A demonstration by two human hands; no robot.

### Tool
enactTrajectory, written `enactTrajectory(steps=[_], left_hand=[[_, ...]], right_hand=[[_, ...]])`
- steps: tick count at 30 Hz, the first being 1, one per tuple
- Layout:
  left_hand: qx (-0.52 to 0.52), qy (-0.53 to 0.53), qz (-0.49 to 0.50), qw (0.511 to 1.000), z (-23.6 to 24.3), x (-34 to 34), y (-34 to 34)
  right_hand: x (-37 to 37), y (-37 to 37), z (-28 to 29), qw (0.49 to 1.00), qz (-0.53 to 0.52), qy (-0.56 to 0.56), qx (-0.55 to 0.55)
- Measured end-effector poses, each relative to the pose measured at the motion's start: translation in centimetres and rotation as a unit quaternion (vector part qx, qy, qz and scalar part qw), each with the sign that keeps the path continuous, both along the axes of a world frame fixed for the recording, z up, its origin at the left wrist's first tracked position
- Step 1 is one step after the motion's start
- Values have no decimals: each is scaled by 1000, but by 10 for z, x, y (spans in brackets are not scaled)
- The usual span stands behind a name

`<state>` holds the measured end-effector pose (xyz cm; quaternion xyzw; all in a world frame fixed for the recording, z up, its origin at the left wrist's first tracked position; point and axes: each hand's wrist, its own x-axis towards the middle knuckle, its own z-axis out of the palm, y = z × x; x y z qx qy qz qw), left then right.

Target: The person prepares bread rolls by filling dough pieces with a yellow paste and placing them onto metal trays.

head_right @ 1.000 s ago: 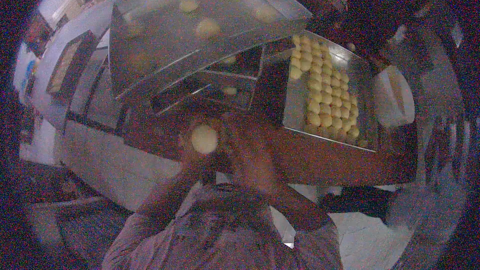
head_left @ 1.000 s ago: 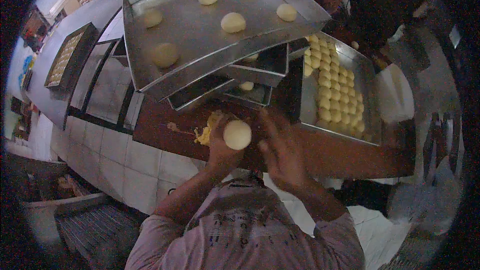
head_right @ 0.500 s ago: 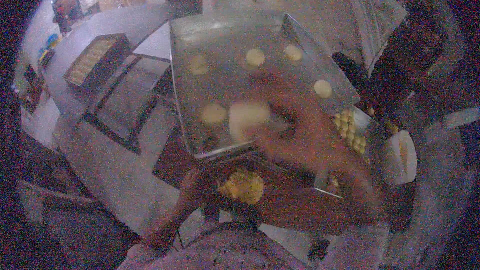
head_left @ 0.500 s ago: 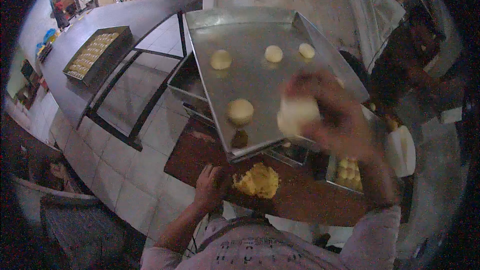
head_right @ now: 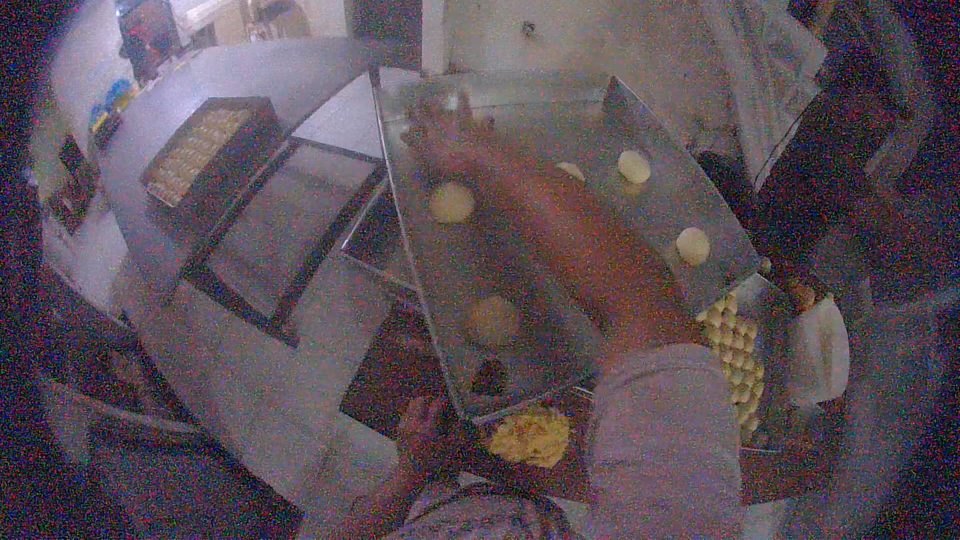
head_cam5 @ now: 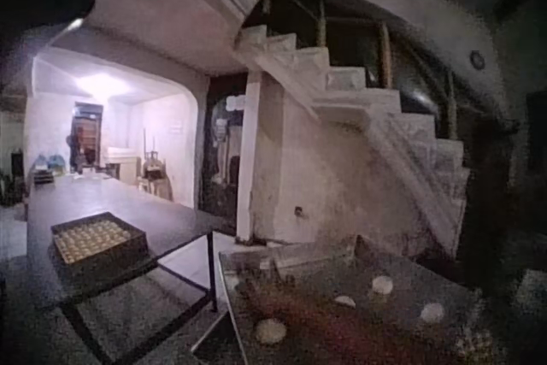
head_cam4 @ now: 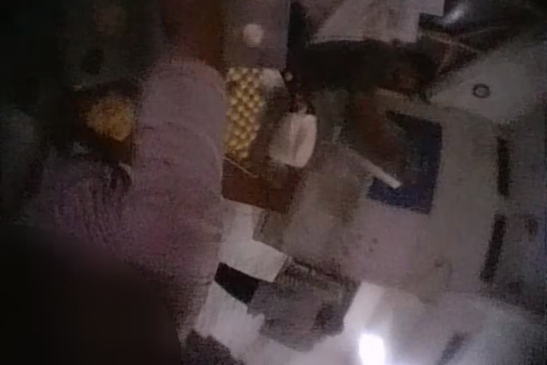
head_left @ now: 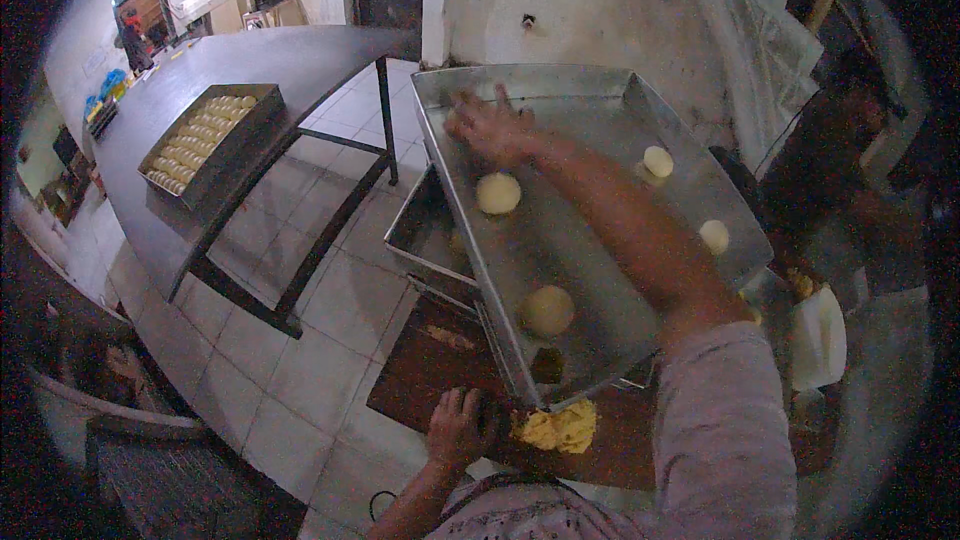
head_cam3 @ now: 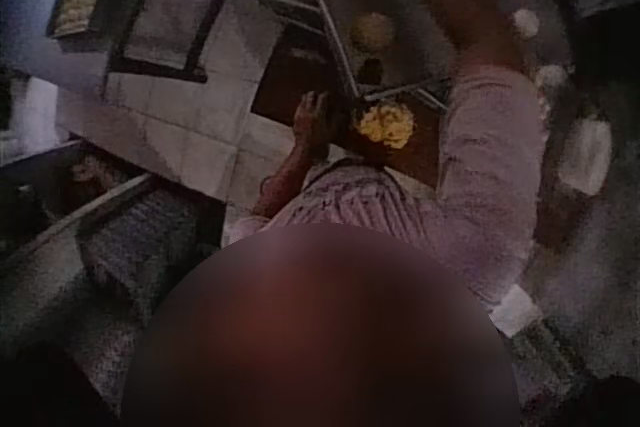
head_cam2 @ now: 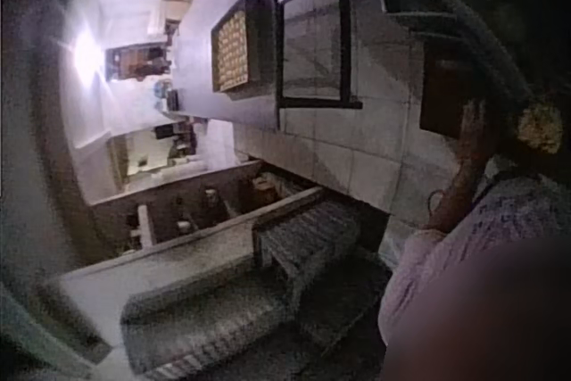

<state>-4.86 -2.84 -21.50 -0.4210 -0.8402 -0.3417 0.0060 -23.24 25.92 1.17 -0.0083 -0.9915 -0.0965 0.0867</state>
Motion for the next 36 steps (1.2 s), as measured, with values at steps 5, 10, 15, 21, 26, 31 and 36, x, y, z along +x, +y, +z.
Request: enactTrajectory(steps=[5,10,15,21,26,31,36], left_hand=[[-4,57,27,998,6,0,4],[32,53,-26,998,-9,-11,-16],[77,18,31,996,0,-12,-24],[116,45,42,991,-65,-30,-52],[163,26,30,986,41,29,-33],[179,-178,-22,967,61,36,-47],[140,-260,-215,931,107,71,-30]], right_hand=[[53,55,64,923,124,361,-54],[259,14,120,819,27,542,-186],[402,53,11,785,-266,538,-153],[489,63,-157,890,-433,11,-145],[486,40,-167,826,-499,79,-251],[481,-4,-61,860,-368,268,-231],[445,-100,-19,900,-74,262,-340]])
